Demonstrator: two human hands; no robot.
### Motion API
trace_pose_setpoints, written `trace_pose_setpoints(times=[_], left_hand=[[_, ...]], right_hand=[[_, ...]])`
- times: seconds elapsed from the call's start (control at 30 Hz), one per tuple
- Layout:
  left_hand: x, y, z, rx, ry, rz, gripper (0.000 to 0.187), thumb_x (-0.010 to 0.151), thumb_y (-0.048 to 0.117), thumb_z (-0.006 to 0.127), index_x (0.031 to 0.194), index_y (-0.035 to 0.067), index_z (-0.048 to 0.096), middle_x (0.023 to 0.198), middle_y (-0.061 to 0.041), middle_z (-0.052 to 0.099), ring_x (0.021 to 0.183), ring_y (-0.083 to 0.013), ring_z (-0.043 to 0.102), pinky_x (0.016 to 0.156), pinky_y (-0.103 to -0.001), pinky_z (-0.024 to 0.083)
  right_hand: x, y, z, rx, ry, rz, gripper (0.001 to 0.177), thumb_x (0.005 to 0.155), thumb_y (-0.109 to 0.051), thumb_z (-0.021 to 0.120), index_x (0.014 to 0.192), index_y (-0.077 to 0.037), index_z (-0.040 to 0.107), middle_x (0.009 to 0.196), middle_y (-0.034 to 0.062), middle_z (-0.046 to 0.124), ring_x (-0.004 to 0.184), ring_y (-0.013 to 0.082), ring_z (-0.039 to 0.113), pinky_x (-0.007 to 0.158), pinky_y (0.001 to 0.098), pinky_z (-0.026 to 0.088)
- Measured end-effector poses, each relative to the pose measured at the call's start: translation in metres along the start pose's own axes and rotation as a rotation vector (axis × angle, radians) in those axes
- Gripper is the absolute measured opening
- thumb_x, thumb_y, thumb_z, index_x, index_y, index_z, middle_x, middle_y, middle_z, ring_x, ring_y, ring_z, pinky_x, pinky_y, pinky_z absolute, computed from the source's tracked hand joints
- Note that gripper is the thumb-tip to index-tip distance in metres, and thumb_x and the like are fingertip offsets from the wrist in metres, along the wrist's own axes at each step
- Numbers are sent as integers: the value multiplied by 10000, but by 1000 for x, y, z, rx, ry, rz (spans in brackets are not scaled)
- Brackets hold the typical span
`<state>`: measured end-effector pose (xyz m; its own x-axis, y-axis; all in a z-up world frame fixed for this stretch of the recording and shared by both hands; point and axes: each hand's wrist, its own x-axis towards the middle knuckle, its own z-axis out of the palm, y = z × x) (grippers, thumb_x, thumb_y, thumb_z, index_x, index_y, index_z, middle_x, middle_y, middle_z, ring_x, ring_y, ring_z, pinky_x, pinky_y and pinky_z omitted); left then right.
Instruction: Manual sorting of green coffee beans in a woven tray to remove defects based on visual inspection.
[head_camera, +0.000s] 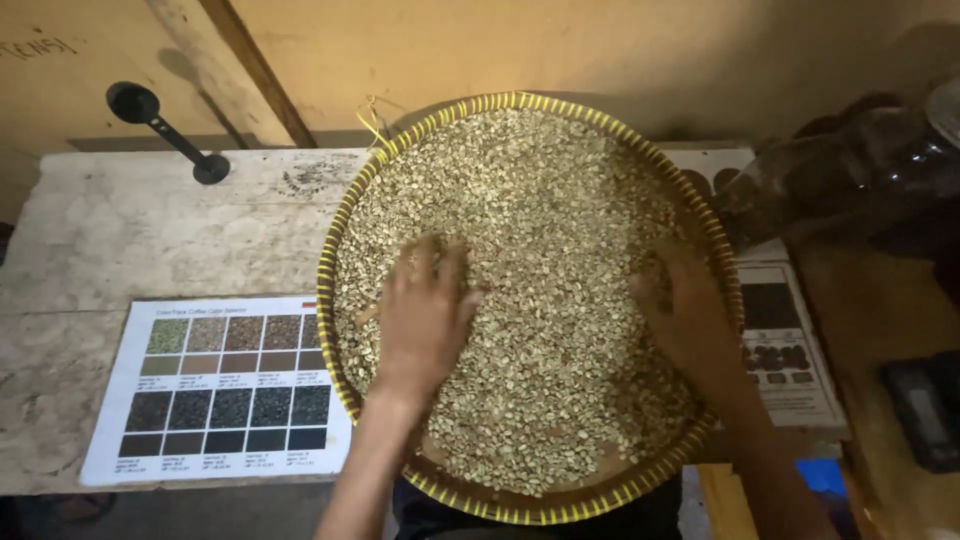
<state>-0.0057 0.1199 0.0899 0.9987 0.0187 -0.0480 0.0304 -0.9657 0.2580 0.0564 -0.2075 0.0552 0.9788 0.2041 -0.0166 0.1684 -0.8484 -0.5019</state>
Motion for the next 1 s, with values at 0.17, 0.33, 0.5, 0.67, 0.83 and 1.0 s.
trace_pose_setpoints(times=[0.17, 0.33, 0.5, 0.67, 0.83, 1.0], left_hand=[[-19, 8, -21, -258, -156, -169, 756, 1189, 478, 380, 1742, -23, 259, 1810, -337, 149, 1685, -521, 82, 1312, -679, 287], [-16, 45, -15, -438, -230, -37, 770, 1165, 295, 480, 1741, -99, 153, 1817, -374, 41, 1661, -598, 27, 1229, -719, 404], [10, 46, 44, -960, 84, 88, 619, 1070, -90, 463, 1675, -100, 332, 1660, -321, 356, 1609, -507, 325, 1325, -615, 304], [36, 57, 74, -1811, 145, -196, 524, 1138, 167, 561, 1629, -6, 504, 1640, -188, 515, 1500, -337, 485, 1249, -493, 387], [42, 48, 70, -2362, 32, -145, 549, 1201, 315, 384, 1616, 13, 581, 1536, -296, 666, 1425, -345, 653, 1156, -422, 517], [34, 42, 57, -2444, -31, -90, 641, 1196, 406, 327, 1615, 5, 599, 1571, -284, 664, 1384, -337, 694, 1165, -428, 518]], right_hand=[[-25, -87, 7, 156, -5, -101, 782, 1137, -469, 556, 1696, 50, 383, 1659, 381, 455, 1526, 546, 466, 1258, 680, 350], [-15, -96, 45, 238, -135, -256, 1002, 1018, -374, 791, 1725, 78, 243, 1733, 414, 262, 1568, 609, 348, 1255, 728, 343], [12, -101, 75, 449, -56, -225, 786, 947, 73, 714, 1651, 101, 366, 1547, 343, 467, 1498, 563, 475, 1221, 699, 435], [25, -103, 82, 914, 14, 105, 724, 971, 24, 715, 1644, 66, 450, 1544, 246, 565, 1471, 383, 550, 1258, 573, 407], [36, -75, 64, 1550, 115, 491, 196, 927, -7, 763, 1084, -47, 653, 1144, 50, 478, 1136, 253, 503, 1039, 500, 446], [35, -74, 38, 636, 205, 198, 663, 923, 91, 716, 1565, 31, 565, 1609, 307, 486, 1618, 433, 355, 1391, 558, 228]])
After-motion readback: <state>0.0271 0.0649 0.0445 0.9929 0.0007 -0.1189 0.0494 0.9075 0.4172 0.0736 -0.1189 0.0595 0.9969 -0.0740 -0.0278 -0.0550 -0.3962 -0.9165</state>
